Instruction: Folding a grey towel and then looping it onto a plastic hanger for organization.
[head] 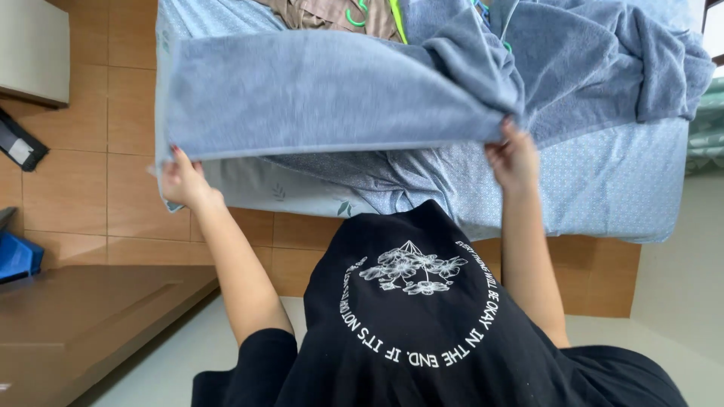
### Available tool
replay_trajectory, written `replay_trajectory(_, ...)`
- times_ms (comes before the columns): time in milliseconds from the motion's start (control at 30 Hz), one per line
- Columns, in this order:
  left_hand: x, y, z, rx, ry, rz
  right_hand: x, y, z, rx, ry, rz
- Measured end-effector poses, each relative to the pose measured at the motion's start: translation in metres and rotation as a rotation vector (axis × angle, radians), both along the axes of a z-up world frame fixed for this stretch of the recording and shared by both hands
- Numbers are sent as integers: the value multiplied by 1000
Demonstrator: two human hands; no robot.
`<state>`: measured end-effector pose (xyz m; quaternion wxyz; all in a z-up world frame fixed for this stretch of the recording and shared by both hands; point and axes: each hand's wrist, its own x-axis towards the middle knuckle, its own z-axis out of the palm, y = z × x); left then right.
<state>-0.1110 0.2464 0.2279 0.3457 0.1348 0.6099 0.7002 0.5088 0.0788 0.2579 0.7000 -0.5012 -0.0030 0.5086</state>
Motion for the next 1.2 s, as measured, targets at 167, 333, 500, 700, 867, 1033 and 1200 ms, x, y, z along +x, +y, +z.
replay_trajectory(167,-53,-52,-173,-448,-305,94,-42,-81,-141,-311,-7,97)
replay_trajectory(333,-73,-100,-242,-530,-550,23,-73,-119,-167,-580,75,158)
replay_trajectory(500,4,-115,-183,-706,-402,-194,-66,-115,-172,-495,-32,204)
replay_trajectory(700,130,-161,-188,-797,-524,-404,-76,-108,-156,-613,-100,203)
replay_trajectory(867,205,-196,-246,-643,-696,-611,-71,-117,-172,-577,-67,168)
replay_trajectory(1033,265,-206,-241,-540,-707,-659,-68,-114,-173,-704,-107,144)
replay_trajectory(1200,295,-228,-238,-602,-398,-417,-53,-96,-161,-574,277,32)
